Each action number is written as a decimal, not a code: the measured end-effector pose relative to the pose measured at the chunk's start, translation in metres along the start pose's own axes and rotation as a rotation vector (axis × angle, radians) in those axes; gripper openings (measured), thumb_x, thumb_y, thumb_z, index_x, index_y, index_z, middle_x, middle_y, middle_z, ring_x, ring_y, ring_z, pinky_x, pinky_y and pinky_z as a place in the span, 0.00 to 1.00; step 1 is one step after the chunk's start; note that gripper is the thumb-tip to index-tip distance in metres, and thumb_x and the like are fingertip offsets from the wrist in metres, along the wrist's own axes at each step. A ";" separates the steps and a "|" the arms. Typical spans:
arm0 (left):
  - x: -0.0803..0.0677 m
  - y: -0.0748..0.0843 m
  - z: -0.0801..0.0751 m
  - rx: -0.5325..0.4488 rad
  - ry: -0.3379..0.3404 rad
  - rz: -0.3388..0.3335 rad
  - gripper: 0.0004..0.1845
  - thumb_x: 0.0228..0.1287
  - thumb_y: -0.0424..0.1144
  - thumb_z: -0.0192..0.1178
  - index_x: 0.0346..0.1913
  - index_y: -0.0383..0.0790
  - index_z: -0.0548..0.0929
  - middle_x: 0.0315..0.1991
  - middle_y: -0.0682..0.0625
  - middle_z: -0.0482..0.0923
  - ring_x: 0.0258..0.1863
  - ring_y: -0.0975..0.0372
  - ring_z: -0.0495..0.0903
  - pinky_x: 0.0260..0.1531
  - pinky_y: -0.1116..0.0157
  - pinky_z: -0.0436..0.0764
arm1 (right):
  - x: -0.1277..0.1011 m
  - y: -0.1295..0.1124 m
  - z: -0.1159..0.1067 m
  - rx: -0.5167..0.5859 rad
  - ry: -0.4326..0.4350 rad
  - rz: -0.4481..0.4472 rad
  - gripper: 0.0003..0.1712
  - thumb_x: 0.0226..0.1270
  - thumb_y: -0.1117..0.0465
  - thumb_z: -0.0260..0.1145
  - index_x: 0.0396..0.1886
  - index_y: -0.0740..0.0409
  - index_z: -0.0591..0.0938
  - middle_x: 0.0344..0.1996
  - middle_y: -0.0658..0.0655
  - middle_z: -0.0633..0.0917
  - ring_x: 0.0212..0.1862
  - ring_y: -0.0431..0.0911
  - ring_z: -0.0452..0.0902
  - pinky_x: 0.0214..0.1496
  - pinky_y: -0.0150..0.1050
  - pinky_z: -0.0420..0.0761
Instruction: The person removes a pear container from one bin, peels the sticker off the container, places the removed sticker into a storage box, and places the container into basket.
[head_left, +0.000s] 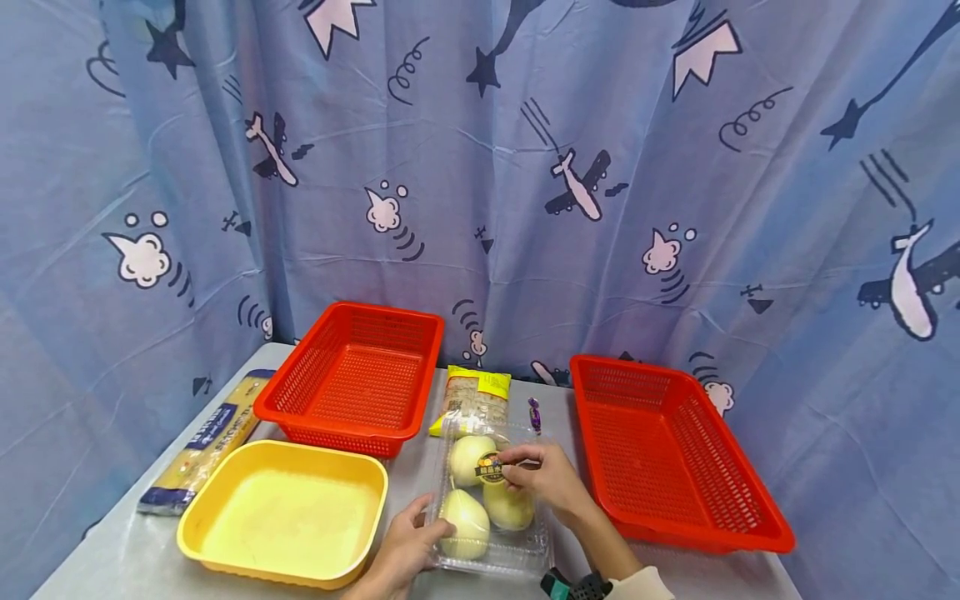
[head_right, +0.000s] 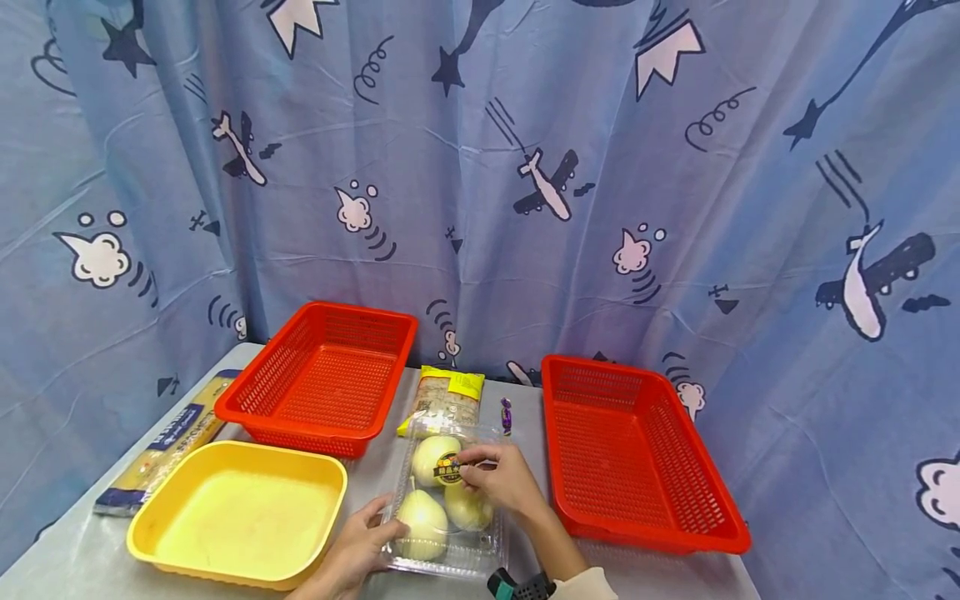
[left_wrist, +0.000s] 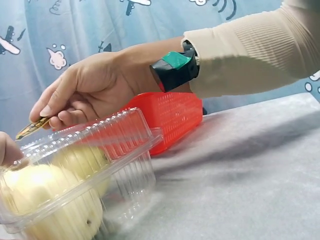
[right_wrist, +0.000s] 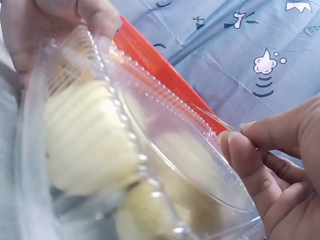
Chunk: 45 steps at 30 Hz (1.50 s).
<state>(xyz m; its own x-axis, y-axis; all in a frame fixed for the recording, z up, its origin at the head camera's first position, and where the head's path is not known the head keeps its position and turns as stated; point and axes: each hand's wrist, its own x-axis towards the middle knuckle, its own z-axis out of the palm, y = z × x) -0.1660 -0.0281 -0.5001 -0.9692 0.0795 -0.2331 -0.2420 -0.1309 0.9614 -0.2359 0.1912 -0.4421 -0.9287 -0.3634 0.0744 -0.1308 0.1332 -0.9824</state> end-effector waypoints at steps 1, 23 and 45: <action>-0.001 0.001 0.000 0.011 0.005 0.006 0.44 0.51 0.32 0.61 0.70 0.20 0.53 0.47 0.37 0.73 0.31 0.58 0.75 0.23 0.65 0.78 | -0.002 0.000 0.001 0.011 0.008 0.004 0.13 0.61 0.75 0.65 0.44 0.81 0.80 0.36 0.68 0.84 0.29 0.44 0.81 0.33 0.35 0.82; -0.032 0.051 -0.013 0.299 0.090 0.326 0.42 0.49 0.34 0.69 0.69 0.31 0.64 0.60 0.32 0.69 0.51 0.44 0.73 0.41 0.55 0.77 | -0.015 0.000 0.007 0.056 0.121 0.045 0.14 0.58 0.76 0.66 0.45 0.78 0.81 0.35 0.63 0.84 0.29 0.45 0.82 0.34 0.36 0.82; -0.049 0.091 -0.071 0.198 -0.003 0.470 0.39 0.57 0.33 0.68 0.71 0.43 0.64 0.63 0.42 0.67 0.57 0.46 0.67 0.48 0.58 0.77 | -0.014 0.000 0.009 0.070 0.089 0.042 0.15 0.59 0.76 0.65 0.46 0.79 0.80 0.37 0.65 0.83 0.30 0.45 0.82 0.34 0.35 0.82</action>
<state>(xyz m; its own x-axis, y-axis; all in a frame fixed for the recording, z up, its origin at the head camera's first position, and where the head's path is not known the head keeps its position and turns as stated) -0.1440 -0.1145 -0.4113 -0.9710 0.0601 0.2314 0.2338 0.0366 0.9716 -0.2199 0.1881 -0.4445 -0.9604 -0.2750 0.0450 -0.0698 0.0810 -0.9943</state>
